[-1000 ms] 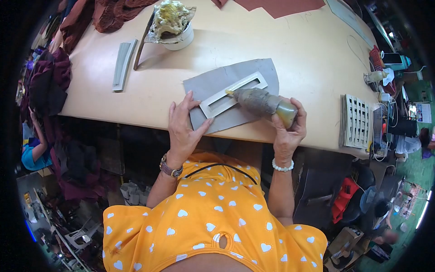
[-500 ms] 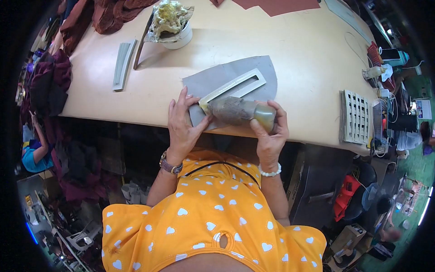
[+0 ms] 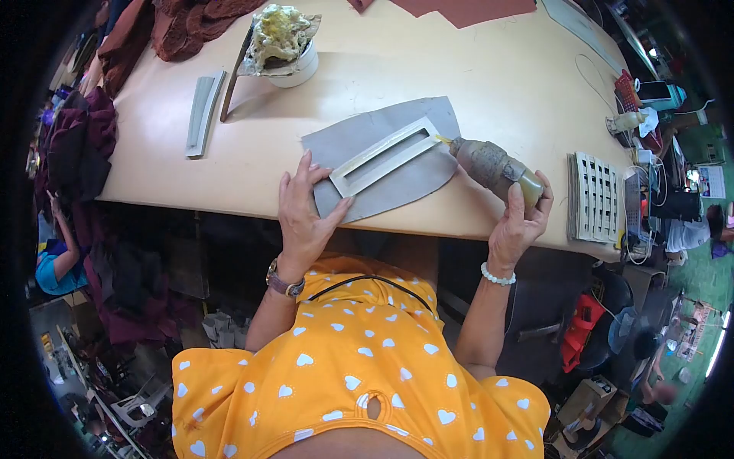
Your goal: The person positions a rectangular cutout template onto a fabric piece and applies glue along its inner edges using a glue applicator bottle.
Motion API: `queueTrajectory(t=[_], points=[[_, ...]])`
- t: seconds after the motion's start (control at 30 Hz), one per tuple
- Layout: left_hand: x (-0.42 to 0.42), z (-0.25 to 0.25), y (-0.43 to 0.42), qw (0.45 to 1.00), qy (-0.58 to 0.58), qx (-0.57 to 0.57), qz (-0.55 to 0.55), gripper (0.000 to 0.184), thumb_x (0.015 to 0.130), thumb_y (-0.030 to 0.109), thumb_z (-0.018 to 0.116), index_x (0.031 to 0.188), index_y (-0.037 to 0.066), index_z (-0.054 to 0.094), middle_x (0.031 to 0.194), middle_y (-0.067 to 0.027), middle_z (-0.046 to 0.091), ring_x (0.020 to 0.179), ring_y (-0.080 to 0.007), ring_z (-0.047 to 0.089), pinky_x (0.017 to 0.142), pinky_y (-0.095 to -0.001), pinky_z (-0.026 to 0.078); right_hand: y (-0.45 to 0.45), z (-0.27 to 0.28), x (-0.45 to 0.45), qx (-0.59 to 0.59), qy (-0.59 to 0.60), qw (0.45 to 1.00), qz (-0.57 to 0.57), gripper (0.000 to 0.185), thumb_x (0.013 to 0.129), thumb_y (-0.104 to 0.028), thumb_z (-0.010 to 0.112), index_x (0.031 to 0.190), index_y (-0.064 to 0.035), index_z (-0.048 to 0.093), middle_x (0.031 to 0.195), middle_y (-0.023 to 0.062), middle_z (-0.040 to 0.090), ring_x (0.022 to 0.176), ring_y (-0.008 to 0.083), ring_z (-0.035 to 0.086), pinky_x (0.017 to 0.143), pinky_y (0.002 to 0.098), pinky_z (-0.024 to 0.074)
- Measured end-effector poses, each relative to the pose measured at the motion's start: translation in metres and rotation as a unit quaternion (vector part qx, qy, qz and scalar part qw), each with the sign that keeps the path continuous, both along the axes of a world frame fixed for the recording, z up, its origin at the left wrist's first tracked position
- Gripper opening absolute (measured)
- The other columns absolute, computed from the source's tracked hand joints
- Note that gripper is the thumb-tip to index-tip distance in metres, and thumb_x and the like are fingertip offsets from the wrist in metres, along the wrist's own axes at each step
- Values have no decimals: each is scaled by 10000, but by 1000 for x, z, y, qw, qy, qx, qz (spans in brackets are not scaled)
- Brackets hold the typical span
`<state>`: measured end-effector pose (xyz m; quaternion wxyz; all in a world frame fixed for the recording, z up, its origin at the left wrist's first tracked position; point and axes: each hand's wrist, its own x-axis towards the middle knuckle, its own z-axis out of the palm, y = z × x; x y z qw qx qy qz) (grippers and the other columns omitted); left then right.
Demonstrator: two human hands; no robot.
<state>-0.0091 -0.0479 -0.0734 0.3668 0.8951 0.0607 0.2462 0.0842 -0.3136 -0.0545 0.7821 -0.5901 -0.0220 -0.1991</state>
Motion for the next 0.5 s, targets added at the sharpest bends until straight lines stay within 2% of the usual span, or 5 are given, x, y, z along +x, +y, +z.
queueTrajectory(t=[0.43, 0.5], points=[[0, 2, -1, 1000, 8, -3, -2, 769, 694, 178, 743, 1333, 24, 344, 1058, -67, 597, 1084, -268, 529, 1020, -496, 252, 4, -12, -8, -25, 15, 1000, -2, 406, 800, 1, 640, 1175, -2, 484, 1045, 68, 543, 937, 126, 542, 819, 235, 452], [0, 2, -1, 1000, 9, -10, -6, 762, 692, 174, 745, 1328, 25, 353, 1056, -67, 598, 1085, -267, 528, 1023, -496, 247, 6, -17, -17, -59, 14, 998, 6, 408, 809, -11, 637, 1186, -6, 482, 1033, 67, 559, 917, 132, 556, 810, 240, 462]])
